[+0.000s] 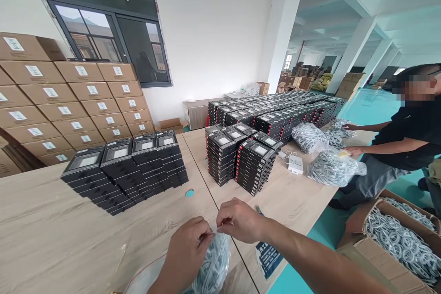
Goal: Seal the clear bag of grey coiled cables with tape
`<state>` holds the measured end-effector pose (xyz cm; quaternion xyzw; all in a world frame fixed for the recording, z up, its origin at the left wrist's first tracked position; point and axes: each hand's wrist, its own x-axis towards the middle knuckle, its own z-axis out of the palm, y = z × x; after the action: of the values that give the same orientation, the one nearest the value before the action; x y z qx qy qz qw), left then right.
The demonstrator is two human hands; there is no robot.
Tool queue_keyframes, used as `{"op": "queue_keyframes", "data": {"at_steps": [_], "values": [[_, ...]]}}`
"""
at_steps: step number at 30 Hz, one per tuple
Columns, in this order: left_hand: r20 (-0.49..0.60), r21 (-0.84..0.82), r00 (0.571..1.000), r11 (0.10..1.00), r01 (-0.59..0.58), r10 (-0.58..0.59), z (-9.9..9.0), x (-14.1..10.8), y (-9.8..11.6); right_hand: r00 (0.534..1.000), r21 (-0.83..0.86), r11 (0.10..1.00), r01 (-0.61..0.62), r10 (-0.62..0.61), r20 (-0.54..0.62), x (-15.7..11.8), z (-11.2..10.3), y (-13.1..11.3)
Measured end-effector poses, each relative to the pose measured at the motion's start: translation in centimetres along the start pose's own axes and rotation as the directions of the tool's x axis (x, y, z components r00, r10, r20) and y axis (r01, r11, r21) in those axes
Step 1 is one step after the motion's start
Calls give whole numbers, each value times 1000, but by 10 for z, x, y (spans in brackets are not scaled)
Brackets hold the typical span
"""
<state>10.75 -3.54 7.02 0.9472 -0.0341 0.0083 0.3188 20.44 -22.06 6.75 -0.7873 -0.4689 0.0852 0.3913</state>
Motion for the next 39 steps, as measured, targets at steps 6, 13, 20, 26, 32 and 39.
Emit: {"op": "queue_keyframes", "data": {"at_steps": [6,13,20,26,32,39], "values": [[88,-94,992,990,102,-94,-14,2,0,1000,-28,999,-30,30,-1,-1,-1,-1],[42,18,999,1000,10,-10,-13,2,-1,996,-35,997,-70,72,47,0,-2,-4],[79,48,997,999,18,-22,-18,0,-8,999,-55,998,18,-16,43,0,1,1],[70,130,996,990,-62,53,-21,-3,-4,995,6,998,-69,69,68,0,4,-4],[63,139,998,990,-29,20,-15,-4,2,998,-64,998,24,-20,52,2,12,-4],[52,109,998,994,-31,26,-19,-11,-3,999,-47,998,-36,34,-34,-15,-2,6]]}}
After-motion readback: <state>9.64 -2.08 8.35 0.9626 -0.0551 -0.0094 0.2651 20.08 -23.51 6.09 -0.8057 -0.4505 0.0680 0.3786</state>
